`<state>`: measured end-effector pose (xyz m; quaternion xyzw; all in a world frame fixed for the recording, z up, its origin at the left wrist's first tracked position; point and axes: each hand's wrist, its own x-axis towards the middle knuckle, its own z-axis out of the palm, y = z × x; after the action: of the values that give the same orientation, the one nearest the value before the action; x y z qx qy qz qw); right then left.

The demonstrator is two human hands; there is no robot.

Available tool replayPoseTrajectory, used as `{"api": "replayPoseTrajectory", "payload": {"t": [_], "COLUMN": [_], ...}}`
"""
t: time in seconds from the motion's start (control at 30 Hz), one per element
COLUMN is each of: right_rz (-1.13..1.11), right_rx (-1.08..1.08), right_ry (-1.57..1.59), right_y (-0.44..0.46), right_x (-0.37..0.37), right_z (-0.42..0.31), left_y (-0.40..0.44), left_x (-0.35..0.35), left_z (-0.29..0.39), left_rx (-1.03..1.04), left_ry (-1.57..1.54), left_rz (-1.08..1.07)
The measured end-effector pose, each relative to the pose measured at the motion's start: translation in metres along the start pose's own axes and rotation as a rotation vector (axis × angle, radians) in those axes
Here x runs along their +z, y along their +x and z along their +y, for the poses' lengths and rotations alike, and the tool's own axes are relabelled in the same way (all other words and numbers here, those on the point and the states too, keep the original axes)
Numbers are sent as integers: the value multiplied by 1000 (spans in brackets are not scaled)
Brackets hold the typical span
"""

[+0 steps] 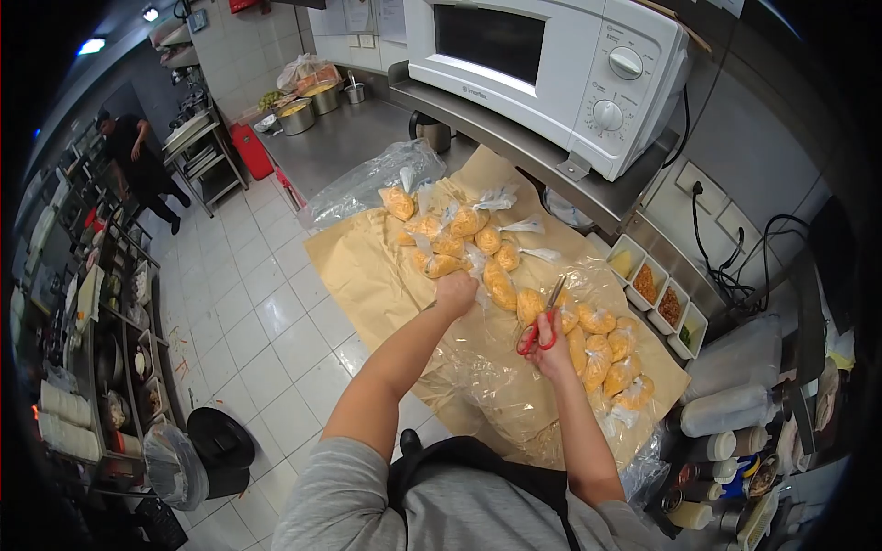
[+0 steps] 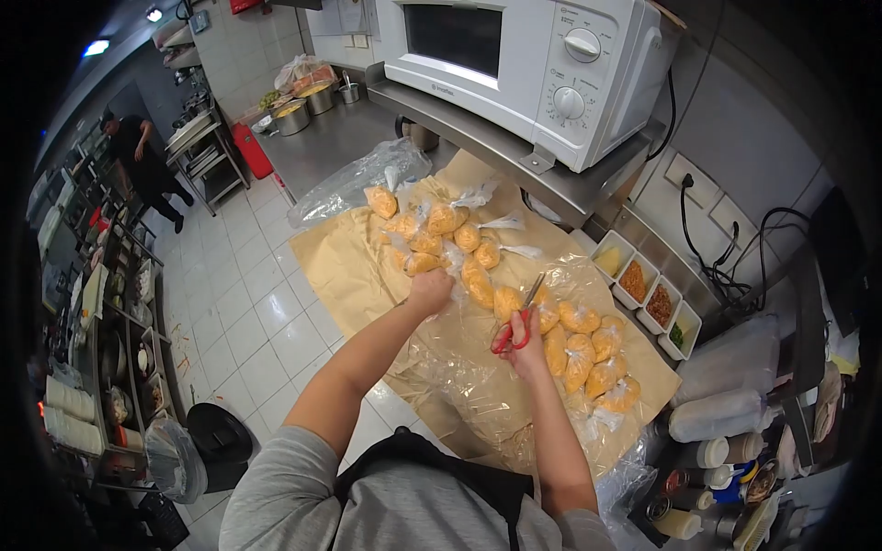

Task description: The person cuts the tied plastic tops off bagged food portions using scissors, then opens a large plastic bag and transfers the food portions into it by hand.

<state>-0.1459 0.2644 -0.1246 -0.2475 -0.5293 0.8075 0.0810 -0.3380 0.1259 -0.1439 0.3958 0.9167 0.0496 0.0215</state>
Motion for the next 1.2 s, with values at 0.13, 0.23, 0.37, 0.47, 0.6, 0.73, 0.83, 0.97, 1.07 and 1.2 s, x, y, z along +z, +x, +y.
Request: {"api": "replayPoseTrajectory", "payload": {"t": [0.13,0.23,0.37,0.47,0.6,0.73,0.83,0.97,1.07,1.2], "right_rz": [-51,-70,-111,-392,-494,-624,-692,-754,-788,-819], "right_rx": [-83,-66,-82,-82,118,308,418,524,583,637], "right_ry": [91,38,12,144,226,269,281,274,267,265], "right_y": [15,9,-3,5,-37,-66,-77,-87,-92,-96], "right_x": [-12,-8,-7,-37,-36,-20,-9,4,11,18], "right_z": [22,20,20,33,14,15,18,20,22,24], "left_y": [16,0,-2,-22,-46,-84,-99,-109,-111,-108], "left_x": [-16,-94,-100,-105,-85,-41,-20,-23,-26,-27], "left_z": [6,28,40,49,49,28,23,20,20,24], "left_rx": [69,92,140,112,49,-31,-113,-143,-145,-103], "left_ry": [-198,-266,-281,-178,-323,-402,-394,-376,-394,-454], "left_rz": [166,120,79,70,33,-60,-82,-93,-51,140]}}
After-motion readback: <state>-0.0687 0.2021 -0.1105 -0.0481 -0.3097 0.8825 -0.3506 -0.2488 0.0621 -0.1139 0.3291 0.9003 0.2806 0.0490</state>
